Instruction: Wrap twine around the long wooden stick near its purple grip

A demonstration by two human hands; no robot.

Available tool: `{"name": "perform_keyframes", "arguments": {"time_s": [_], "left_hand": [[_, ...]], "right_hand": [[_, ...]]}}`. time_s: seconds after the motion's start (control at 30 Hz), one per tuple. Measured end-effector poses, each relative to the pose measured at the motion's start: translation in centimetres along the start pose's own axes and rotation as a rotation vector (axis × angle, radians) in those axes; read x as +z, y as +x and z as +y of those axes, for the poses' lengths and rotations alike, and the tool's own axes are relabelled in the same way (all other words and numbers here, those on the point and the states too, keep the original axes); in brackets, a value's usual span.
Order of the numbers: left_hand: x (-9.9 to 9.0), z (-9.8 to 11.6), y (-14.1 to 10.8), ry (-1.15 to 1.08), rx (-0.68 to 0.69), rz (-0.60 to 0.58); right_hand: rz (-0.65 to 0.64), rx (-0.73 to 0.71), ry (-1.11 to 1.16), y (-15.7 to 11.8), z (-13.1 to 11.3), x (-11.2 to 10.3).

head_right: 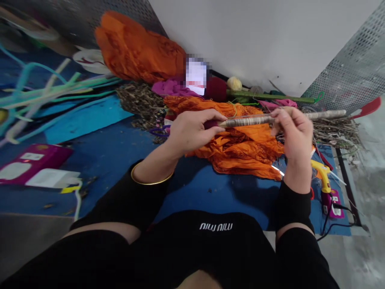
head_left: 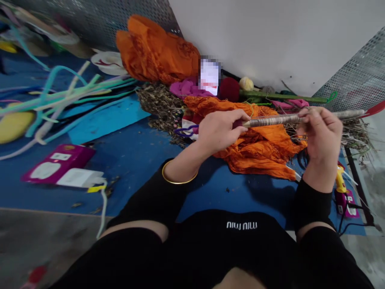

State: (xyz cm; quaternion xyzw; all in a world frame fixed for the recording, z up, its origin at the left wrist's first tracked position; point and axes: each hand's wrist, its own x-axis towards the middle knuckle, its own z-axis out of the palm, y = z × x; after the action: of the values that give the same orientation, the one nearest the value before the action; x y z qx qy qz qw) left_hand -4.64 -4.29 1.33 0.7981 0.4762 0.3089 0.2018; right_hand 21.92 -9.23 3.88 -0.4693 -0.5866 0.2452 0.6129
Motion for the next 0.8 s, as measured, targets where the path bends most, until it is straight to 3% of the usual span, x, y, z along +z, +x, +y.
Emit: {"name": "perform_keyframes", "arguments": {"time_s": [0.1,0.23,0.37,0.5,0.63,0.7,0.8], "left_hand": [[-1.5,-1.1,0.6,-0.041,-0.016,-0.001],[-3.3,-2.5,0.9,-0.176,-0.007,-0.105],[-4.9,-3.5,1.0,-0.275,0.012,-0.113],[-6.5,-4.0,0.9,-0.315,-0.019,-0.005],[-7.7,-4.5,0.5,-0.313,-0.057,0.046],[-8.2,-4.7,0.3,-0.267,-0.045,0.023],[-8.9,-4.6,0.0,-0.150,-0.009,-0.070]], "right_hand": [[0.123,-0.004,0.045,1.4,0.8,-5.0],[0.360,-0.029,-0.054,2.6,2.7,-11.4],[0.285,0.049,-0.011,2.6,3.8,-15.1],[0.191,0.087,-0.100,1.8,3.2,-15.5],[-0.204,0.180,-0.352,0.8,2.1,-14.6],[-0.122,0.076,-0.273,0.8,2.0,-14.4],[0.273,-0.064,-0.090,1.3,2.1,-13.7]]}}
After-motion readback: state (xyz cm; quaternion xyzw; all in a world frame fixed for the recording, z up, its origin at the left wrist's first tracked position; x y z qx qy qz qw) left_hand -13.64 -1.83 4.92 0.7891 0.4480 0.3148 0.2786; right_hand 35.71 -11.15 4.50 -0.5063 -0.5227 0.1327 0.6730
